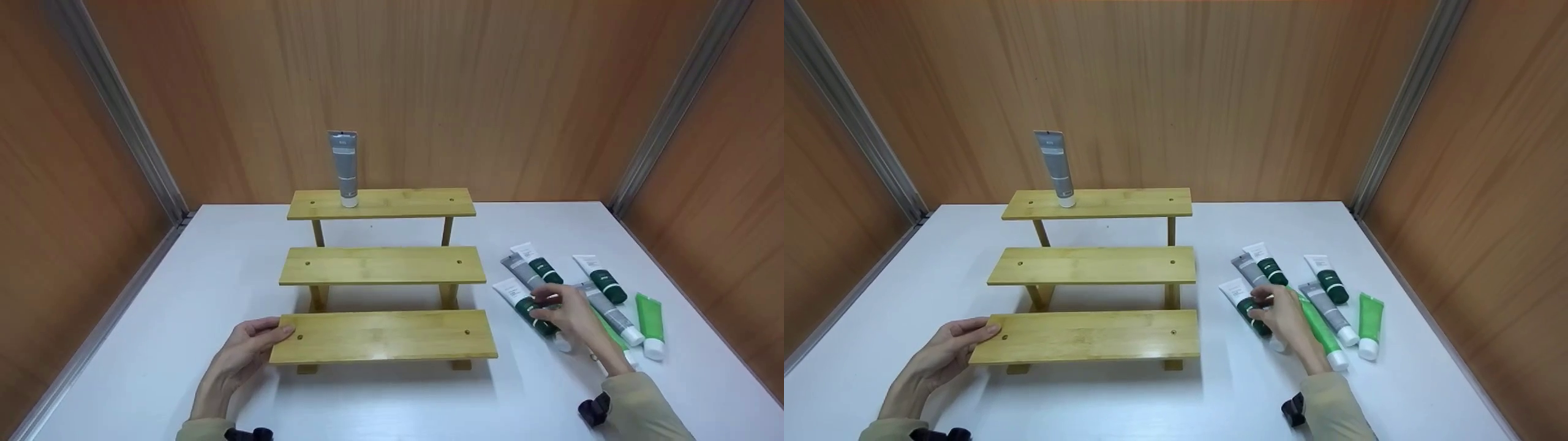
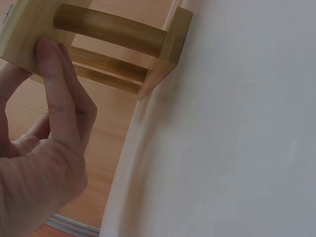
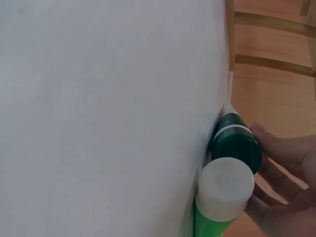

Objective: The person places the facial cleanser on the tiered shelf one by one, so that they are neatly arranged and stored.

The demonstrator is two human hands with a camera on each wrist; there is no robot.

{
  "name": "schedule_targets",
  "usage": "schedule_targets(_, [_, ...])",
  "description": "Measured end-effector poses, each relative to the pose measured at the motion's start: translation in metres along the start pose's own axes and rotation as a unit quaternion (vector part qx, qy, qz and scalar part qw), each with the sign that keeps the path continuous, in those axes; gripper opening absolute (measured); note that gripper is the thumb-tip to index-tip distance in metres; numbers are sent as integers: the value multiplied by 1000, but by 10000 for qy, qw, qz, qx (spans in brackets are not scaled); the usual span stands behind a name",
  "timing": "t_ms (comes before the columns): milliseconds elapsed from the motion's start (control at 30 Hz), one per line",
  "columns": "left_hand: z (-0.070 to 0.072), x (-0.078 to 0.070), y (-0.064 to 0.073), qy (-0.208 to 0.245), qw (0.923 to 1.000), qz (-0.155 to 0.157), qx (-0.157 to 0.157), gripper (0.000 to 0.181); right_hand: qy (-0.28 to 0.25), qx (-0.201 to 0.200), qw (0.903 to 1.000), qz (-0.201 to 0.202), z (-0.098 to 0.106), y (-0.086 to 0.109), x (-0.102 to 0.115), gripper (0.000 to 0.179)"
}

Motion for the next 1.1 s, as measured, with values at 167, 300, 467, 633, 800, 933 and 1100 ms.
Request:
schedule_targets(167, [1, 0, 0, 31, 9999, 68, -95, 50, -8, 355, 9990, -257, -3, -2, -3, 52])
schedule_targets(300, [2, 0, 0, 13, 9999, 107, -102, 52, 106, 635, 9972, -392, -5, -3, -5, 57])
schedule_targets(467, [2, 1, 0, -1, 9998, 136, -144, 53, 317, 725, 9963, -341, -6, -5, -4, 58])
schedule_targets(633, [2, 2, 0, 30, 9998, 139, -164, 52, 402, 682, 9965, -277, -5, -5, -1, 57])
schedule_targets(800, [0, 1, 0, 54, 9999, -1, 85, 48, 390, 609, 9966, -398, -6, -5, -1, 56])
schedule_targets(933, [0, 0, 0, 63, 9997, -70, 227, 46, 295, 601, 9963, -533, -6, -5, -3, 56])
schedule_targets(1100, [0, 0, 0, 150, 9997, -51, 207, 43, 68, 657, 9953, -708, -5, -4, -5, 58])
Point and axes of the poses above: each hand's wrist, its own y-axis away from the middle knuckle, its own z-axis out of the back of the hand, x = y × z, the point moved 8 cm from there along -y, towards the middle knuckle, and after that the axes turned 6 degrees about y, right-handed, at the moved point
